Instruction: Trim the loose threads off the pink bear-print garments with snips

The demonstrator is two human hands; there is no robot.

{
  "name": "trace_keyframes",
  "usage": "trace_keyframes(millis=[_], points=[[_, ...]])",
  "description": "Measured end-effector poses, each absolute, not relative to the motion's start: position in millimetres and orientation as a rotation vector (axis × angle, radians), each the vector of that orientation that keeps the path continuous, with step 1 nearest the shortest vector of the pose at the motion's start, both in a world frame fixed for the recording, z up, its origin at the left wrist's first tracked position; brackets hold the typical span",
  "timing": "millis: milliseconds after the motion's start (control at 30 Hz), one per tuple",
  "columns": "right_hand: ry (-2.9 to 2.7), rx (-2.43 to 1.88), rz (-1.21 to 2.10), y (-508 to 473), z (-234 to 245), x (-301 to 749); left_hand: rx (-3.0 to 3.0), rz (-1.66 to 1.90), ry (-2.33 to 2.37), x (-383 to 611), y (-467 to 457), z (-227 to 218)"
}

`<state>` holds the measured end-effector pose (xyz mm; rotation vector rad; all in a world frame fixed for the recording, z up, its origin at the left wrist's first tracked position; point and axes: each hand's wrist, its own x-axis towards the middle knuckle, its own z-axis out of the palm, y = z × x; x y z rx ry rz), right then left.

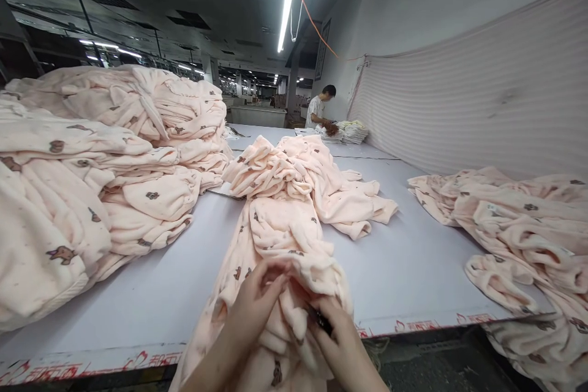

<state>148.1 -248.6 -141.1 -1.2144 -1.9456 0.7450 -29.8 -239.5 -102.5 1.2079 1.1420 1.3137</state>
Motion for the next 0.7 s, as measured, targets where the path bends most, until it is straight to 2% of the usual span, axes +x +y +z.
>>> trace_keyframes(millis=[67,200,267,433,700], points=[[-1.787,-1.126,0.887,-238,-134,154,1.325,1.354,1.474,-21,-264,-118],[-1.619,-1.035,1.102,-228,-119,161,1.388,1.277,1.431,18,-280,-147],[-1.628,-1.042,1.057,-228,-117,166,1.360,1.334,1.370,32,-274,-152],[-1.943,-1.239,0.676,-237,-105,184,1.319,1.483,1.352,28,-266,-146],[-2.159,-1.267,0.610,-250,-81,178,1.308,1.487,1.300,18,-271,-142]])
